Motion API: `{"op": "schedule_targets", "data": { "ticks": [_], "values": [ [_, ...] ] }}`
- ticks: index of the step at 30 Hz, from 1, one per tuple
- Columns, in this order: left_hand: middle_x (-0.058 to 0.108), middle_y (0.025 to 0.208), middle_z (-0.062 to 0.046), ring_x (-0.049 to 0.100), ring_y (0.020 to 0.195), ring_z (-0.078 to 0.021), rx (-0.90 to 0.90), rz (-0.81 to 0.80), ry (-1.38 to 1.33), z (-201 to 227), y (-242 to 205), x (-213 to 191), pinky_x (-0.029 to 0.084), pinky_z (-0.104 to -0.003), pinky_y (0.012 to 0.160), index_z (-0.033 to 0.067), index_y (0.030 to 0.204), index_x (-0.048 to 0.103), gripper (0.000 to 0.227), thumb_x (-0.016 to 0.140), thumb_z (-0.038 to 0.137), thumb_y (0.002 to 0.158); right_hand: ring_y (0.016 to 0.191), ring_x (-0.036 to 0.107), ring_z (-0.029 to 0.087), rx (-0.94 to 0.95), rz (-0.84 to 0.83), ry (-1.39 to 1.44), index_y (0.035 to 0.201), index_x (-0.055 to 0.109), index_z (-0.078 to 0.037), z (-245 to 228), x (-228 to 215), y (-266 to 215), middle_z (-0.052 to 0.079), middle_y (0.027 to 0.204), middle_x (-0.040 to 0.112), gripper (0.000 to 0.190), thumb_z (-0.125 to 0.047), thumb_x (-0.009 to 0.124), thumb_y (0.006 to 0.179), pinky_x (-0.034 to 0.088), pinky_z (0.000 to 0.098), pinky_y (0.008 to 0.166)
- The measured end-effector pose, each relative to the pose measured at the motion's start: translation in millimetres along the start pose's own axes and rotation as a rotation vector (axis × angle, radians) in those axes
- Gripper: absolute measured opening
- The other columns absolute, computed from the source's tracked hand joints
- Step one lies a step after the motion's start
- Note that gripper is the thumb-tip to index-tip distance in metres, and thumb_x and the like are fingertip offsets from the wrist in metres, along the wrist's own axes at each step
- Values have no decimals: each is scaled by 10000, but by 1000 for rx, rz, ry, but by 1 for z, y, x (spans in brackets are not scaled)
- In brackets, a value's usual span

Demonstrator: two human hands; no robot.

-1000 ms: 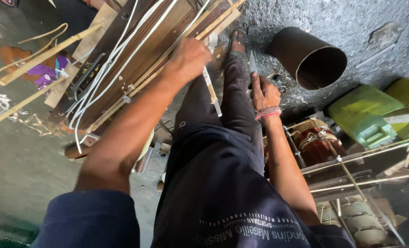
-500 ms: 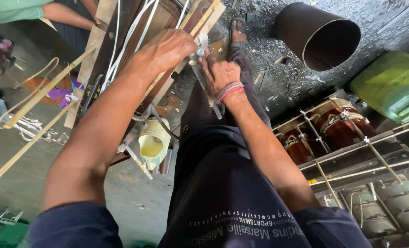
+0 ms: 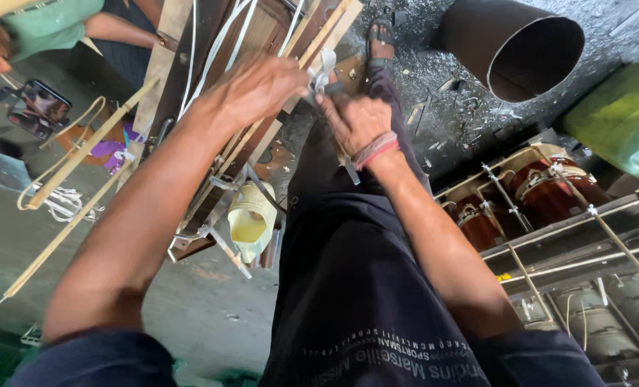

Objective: The person walks through a cluttered workshop and uses a knife to sharpen the ends of thin wooden sticks clamped to a workbench. The person repeatedly repositions the sticks and shaves off wood to create pointed tips.

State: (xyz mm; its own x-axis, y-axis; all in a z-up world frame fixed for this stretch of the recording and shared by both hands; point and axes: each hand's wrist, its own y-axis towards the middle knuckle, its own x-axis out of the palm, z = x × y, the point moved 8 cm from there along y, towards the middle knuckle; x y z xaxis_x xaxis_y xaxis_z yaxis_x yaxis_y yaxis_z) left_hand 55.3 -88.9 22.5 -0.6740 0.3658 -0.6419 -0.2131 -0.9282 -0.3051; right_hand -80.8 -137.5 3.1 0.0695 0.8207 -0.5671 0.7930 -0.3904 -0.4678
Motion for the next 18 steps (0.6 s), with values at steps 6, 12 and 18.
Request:
{"op": "schedule_targets", "data": {
  "ticks": [6,12,18],
  "values": [
    [684,758,-137,676,671,-254,21,6,83,-37,12,33,560,-354,562,42,826,742,206,621,-123,849,707,696,385,64,-201,-73,841,739,-115,32,36,18,193,722,697,560,-534,455,1082,539,496,692],
    [701,842,-164,690,750,-306,-68,80,-69,-33,5,15,553,-425,680,14,916,752,87,733,95,942,711,681,400,-79,47,-76,915,738,-94,24,21,17,202,755,693,542,-526,458,1082,515,513,633],
    [711,880,-124,693,804,-290,-212,-285,-174,-19,-50,57,547,-444,721,66,945,745,175,745,236,903,651,503,516,367,-669,805,992,704,8,45,103,-25,267,746,600,650,-632,596,1026,411,511,582]
  ]
}}
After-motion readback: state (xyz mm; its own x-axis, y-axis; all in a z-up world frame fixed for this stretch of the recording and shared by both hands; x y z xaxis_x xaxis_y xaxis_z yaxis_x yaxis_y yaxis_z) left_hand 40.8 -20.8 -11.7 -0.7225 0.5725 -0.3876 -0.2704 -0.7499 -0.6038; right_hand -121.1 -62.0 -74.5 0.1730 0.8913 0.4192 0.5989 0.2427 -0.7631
